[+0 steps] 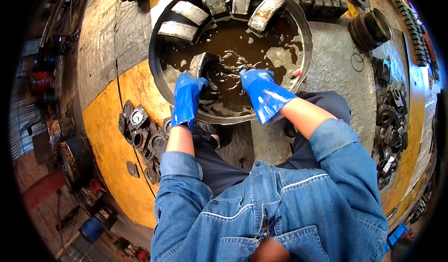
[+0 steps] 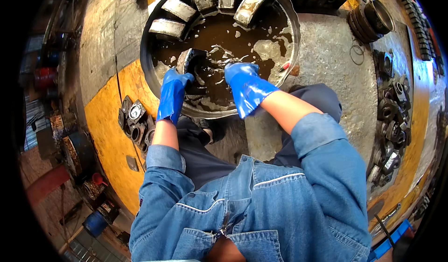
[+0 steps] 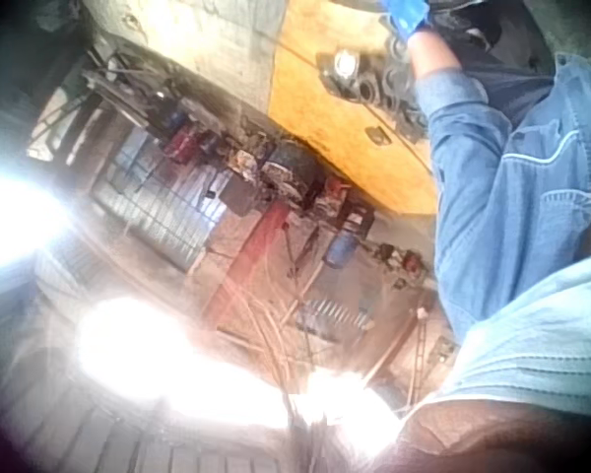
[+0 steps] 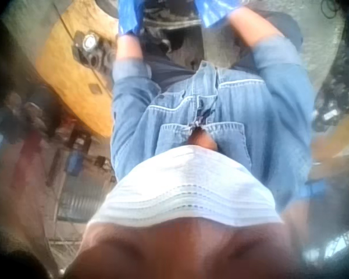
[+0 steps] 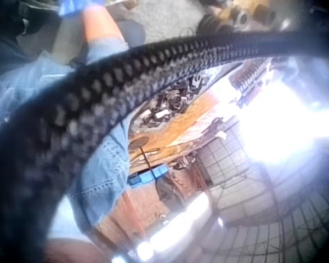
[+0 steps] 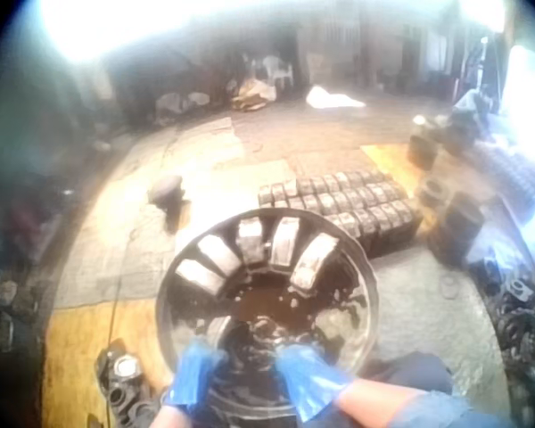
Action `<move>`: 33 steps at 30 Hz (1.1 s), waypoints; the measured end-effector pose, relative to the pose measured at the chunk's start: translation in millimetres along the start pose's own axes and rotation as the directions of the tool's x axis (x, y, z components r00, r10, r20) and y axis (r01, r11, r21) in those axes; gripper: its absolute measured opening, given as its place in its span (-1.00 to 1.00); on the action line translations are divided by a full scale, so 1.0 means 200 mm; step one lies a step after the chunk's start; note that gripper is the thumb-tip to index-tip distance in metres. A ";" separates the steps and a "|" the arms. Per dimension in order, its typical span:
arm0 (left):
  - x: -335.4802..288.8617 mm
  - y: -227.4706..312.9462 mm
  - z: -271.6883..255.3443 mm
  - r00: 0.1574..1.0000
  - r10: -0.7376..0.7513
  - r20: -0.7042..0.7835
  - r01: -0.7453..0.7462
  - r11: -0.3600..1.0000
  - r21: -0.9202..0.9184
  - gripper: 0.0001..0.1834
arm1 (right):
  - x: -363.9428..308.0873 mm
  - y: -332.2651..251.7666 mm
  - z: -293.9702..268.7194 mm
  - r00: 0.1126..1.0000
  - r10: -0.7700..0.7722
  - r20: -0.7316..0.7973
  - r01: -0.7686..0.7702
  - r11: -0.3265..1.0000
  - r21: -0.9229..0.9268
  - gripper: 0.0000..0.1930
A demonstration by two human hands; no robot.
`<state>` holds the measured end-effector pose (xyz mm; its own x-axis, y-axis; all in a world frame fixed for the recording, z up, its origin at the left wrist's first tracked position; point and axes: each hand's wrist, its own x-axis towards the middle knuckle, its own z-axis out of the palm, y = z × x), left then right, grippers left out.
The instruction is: The person cleans industrial metal parts by submerging them in a liquid bath and using a brush. They scrub the inner and outer surfaces of the parts one at a time while wearing blue protective gloves.
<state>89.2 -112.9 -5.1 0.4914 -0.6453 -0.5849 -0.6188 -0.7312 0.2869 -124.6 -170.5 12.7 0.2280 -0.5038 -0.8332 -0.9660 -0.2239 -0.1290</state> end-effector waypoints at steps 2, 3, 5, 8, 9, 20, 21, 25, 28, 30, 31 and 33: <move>0.02 0.02 0.05 0.996 0.049 -0.077 -0.048 0.999 0.023 -0.17 | 0.08 0.04 0.11 0.983 -0.100 -0.152 0.083 0.990 -0.115 -0.61; 0.02 0.00 0.06 0.991 0.060 -0.121 -0.056 0.998 0.033 -0.16 | 0.08 0.02 0.10 0.977 -0.141 -0.158 0.117 0.982 -0.151 -0.63; 0.00 0.01 -0.01 0.999 -0.030 0.023 0.030 0.999 -0.021 -0.11 | 0.02 -0.02 0.04 0.962 -0.223 -0.161 0.184 0.957 -0.226 -0.66; 0.02 -0.03 0.00 0.999 -0.031 0.037 0.032 0.999 -0.037 -0.08 | 0.10 -0.02 0.05 0.986 -0.108 -0.125 0.090 0.987 -0.136 -0.69; 0.04 -0.04 0.02 1.000 -0.006 0.007 0.006 0.999 -0.035 -0.08 | 0.12 -0.03 0.09 0.987 -0.098 -0.130 0.080 0.988 -0.132 -0.67; -0.03 0.04 0.03 0.997 0.060 -0.048 -0.062 0.997 -0.038 -0.21 | 0.12 0.01 0.14 0.986 -0.077 -0.147 0.062 0.993 -0.103 -0.66; -0.04 0.03 0.02 0.998 0.049 -0.043 -0.051 0.998 -0.034 -0.22 | 0.09 -0.01 0.12 0.986 -0.111 -0.122 0.099 0.990 -0.101 -0.65; -0.04 -0.03 0.01 0.998 0.064 0.004 -0.063 0.984 -0.167 -0.22 | -0.09 -0.06 0.01 0.983 -0.180 -0.036 0.174 0.977 -0.123 -0.65; -0.05 -0.01 0.01 0.998 0.047 -0.049 -0.053 0.990 -0.133 -0.22 | -0.12 -0.05 0.09 0.995 -0.078 -0.065 0.073 0.994 -0.079 -0.64; -0.07 0.02 0.01 0.996 0.054 -0.076 -0.065 0.987 -0.144 -0.23 | 0.01 0.00 0.15 0.994 -0.105 -0.031 0.099 0.986 -0.136 -0.67; -0.08 0.02 0.01 0.995 0.057 -0.088 -0.069 0.986 -0.148 -0.23 | 0.01 0.00 0.14 0.994 -0.108 -0.016 0.105 0.984 -0.142 -0.68; -0.09 0.00 0.01 0.992 0.085 -0.091 -0.098 0.984 -0.149 -0.19 | -0.07 -0.03 0.10 0.991 -0.130 -0.038 0.125 0.986 -0.110 -0.60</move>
<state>78.6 -101.3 3.5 0.4909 -0.7225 -0.4869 -0.5656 -0.6894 0.4526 -124.5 -144.8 14.6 0.3561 -0.5021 -0.7881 -0.9107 -0.3756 -0.1722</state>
